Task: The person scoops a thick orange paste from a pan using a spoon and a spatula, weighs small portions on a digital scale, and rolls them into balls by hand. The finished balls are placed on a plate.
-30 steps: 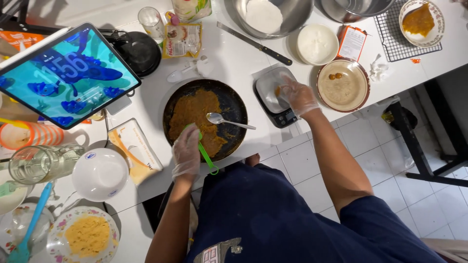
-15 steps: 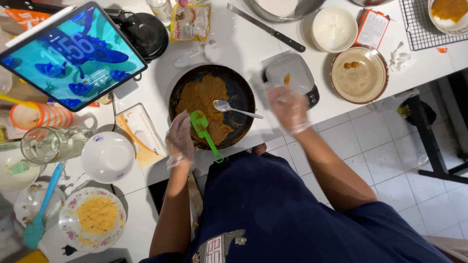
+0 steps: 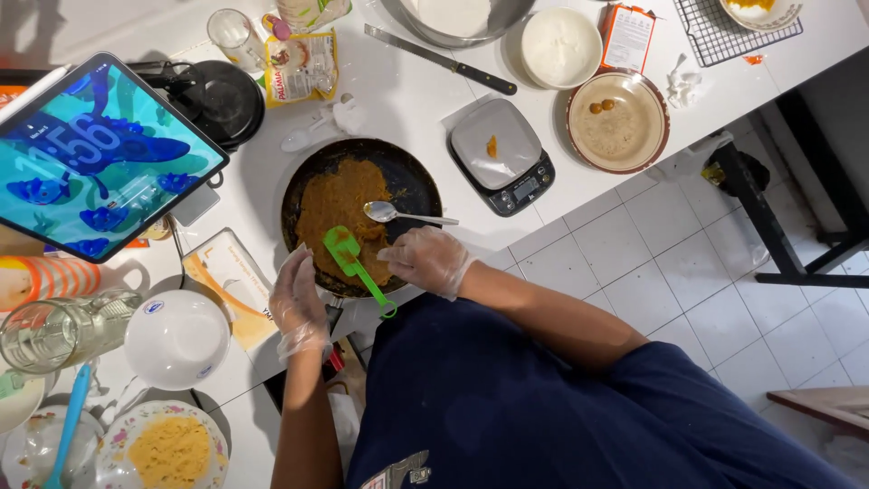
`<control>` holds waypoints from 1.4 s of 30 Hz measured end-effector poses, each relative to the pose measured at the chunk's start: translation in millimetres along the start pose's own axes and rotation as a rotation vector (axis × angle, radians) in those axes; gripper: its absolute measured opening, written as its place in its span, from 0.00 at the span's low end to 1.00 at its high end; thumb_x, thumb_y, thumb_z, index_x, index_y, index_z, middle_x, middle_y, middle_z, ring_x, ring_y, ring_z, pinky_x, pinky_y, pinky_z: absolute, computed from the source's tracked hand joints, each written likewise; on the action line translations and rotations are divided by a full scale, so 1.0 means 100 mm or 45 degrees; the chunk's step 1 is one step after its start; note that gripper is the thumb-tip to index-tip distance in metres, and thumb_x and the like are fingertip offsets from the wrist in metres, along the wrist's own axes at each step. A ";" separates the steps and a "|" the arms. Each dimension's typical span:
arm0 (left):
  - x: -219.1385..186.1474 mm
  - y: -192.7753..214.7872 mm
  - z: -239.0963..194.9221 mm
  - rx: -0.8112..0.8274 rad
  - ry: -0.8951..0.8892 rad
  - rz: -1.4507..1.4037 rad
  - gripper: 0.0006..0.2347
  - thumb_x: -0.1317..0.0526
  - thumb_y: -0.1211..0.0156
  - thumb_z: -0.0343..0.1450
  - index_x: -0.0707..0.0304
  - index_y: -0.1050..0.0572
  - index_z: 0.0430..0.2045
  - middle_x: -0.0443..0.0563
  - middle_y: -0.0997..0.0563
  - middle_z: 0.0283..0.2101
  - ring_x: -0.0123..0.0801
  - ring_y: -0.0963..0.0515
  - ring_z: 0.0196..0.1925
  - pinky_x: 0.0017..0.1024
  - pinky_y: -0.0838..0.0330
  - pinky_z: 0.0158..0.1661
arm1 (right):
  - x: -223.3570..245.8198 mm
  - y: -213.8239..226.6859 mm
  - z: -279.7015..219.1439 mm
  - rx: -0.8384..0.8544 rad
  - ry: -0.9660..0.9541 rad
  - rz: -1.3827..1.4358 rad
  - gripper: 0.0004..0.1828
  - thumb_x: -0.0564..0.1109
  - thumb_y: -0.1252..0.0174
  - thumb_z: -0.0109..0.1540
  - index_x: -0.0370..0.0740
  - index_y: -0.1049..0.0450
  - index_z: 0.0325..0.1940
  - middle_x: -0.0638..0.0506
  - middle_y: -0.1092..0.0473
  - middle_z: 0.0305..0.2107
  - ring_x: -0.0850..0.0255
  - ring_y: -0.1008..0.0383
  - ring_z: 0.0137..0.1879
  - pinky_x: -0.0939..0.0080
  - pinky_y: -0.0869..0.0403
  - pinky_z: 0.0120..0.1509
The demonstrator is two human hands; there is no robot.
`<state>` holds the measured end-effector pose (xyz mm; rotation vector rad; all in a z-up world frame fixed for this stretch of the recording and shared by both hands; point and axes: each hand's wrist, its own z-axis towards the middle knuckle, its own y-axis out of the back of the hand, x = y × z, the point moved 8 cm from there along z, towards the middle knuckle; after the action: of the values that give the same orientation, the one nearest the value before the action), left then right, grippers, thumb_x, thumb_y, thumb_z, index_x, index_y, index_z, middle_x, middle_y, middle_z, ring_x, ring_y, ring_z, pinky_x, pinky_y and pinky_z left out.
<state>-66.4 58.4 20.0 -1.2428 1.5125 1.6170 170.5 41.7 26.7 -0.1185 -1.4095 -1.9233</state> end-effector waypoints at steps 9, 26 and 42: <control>-0.60 -0.47 -0.12 0.268 -0.112 -0.048 0.22 0.46 0.52 0.78 0.66 0.25 0.55 0.68 0.23 0.56 0.60 0.26 0.61 0.54 0.31 0.60 | -2.01 1.25 -0.16 -0.374 -0.799 -0.670 0.11 0.62 0.34 0.63 0.61 0.16 0.42 0.60 0.22 0.34 0.60 0.20 0.41 0.58 0.24 0.40; -0.41 -0.04 -0.34 -0.041 -0.410 0.054 0.16 0.52 0.45 0.78 0.67 0.20 0.48 0.64 0.17 0.49 0.55 0.20 0.55 0.50 0.32 0.59 | -0.20 -0.50 0.02 0.280 0.345 -0.639 0.13 0.59 0.28 0.48 0.53 0.18 0.29 0.55 0.25 0.22 0.57 0.27 0.30 0.54 0.28 0.34; -0.24 -0.24 -0.25 0.070 -0.346 -0.038 0.16 0.49 0.47 0.78 0.59 0.18 0.46 0.59 0.16 0.46 0.51 0.18 0.52 0.47 0.29 0.59 | -0.52 -0.45 0.20 0.972 -0.181 -0.423 0.09 0.52 0.40 0.59 0.50 0.17 0.30 0.49 0.24 0.24 0.50 0.21 0.35 0.52 0.24 0.41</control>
<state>-29.9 42.6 33.5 -0.9669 1.3529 1.6389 174.4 90.8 -25.3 0.3678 -2.2739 -1.5024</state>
